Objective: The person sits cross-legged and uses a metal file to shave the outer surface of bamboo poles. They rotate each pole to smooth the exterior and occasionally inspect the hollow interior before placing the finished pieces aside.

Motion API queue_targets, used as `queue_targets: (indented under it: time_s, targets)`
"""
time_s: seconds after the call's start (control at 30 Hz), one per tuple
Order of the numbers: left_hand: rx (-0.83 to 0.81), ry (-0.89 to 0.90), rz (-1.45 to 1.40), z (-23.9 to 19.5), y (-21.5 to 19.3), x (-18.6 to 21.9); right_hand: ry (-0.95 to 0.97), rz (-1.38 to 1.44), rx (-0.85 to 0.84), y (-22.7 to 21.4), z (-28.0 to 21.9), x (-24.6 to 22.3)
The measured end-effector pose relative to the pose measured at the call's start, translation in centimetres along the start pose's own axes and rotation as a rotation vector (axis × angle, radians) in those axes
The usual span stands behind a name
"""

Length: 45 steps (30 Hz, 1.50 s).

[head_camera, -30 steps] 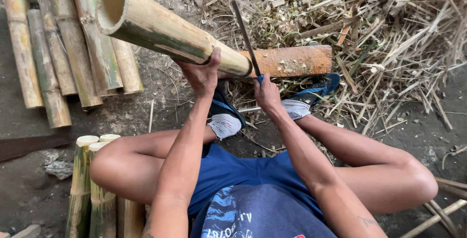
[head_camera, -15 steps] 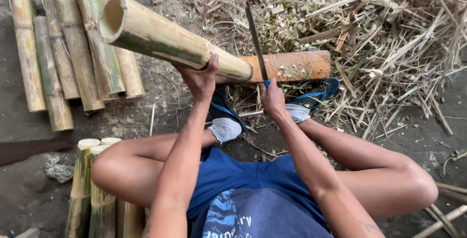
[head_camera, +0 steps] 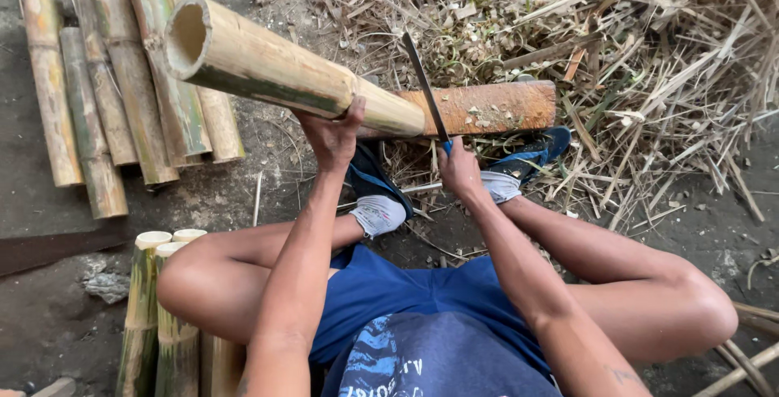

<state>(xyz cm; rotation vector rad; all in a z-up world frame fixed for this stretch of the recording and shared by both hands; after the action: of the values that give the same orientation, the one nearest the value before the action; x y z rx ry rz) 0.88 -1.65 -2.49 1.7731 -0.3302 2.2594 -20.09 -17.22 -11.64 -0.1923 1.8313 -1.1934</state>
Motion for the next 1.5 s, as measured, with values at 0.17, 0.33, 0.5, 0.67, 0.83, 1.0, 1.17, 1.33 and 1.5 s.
queue_targets:
  time_s: [0.17, 0.33, 0.5, 0.67, 0.83, 1.0, 1.17, 1.33, 1.5]
  targets:
    - [-0.137, -0.151, -0.031, 0.0, -1.7, -1.1, 0.041, 0.305, 0.007, -1.2, -2.1, -1.0]
    - [-0.171, -0.178, -0.085, 0.2, -2.6, -1.8, -0.03, 0.208, 0.033, -1.1, -1.1, -2.3]
    - [-0.222, -0.181, -0.189, 0.6, -1.5, -1.1, -0.034, 0.01, -0.025, -1.2, -0.7, -1.9]
    - [-0.21, -0.148, -0.129, 0.0, -1.7, -0.2, -0.001, 0.234, 0.06, -2.0, -2.3, -2.3]
    - [-0.229, -0.199, -0.21, 0.8, -2.0, 0.9, 0.034, 0.193, 0.015, -1.2, -1.5, -2.1]
    - [-0.342, -0.172, -0.114, 1.4, -3.8, 2.3, 0.037, 0.103, 0.009, -1.4, -0.3, -1.3]
    - [-0.347, -0.29, -0.103, 1.5, -4.8, 2.8, -0.007, 0.279, 0.088, -2.4, -2.1, -2.3]
    - [-0.351, -0.267, -0.148, 1.1, -4.7, 3.3, 0.032, 0.15, 0.006, -0.9, -2.7, -2.4]
    - [-0.23, -0.216, -0.228, 0.4, -3.5, 3.2, 0.083, 0.08, -0.065, -0.4, -2.1, -1.5]
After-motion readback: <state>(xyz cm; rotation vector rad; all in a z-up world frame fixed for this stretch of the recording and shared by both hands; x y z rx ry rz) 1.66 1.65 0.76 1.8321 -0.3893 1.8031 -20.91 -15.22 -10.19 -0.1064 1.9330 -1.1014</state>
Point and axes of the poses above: each hand's wrist, its own z-axis towards the middle knuckle, its own y-axis out of the palm, x = y × z, the point moved 1 cm from there along z, towards the middle knuckle, and after that the axes turned 7 degrees about -y, right-handed, at the moved point
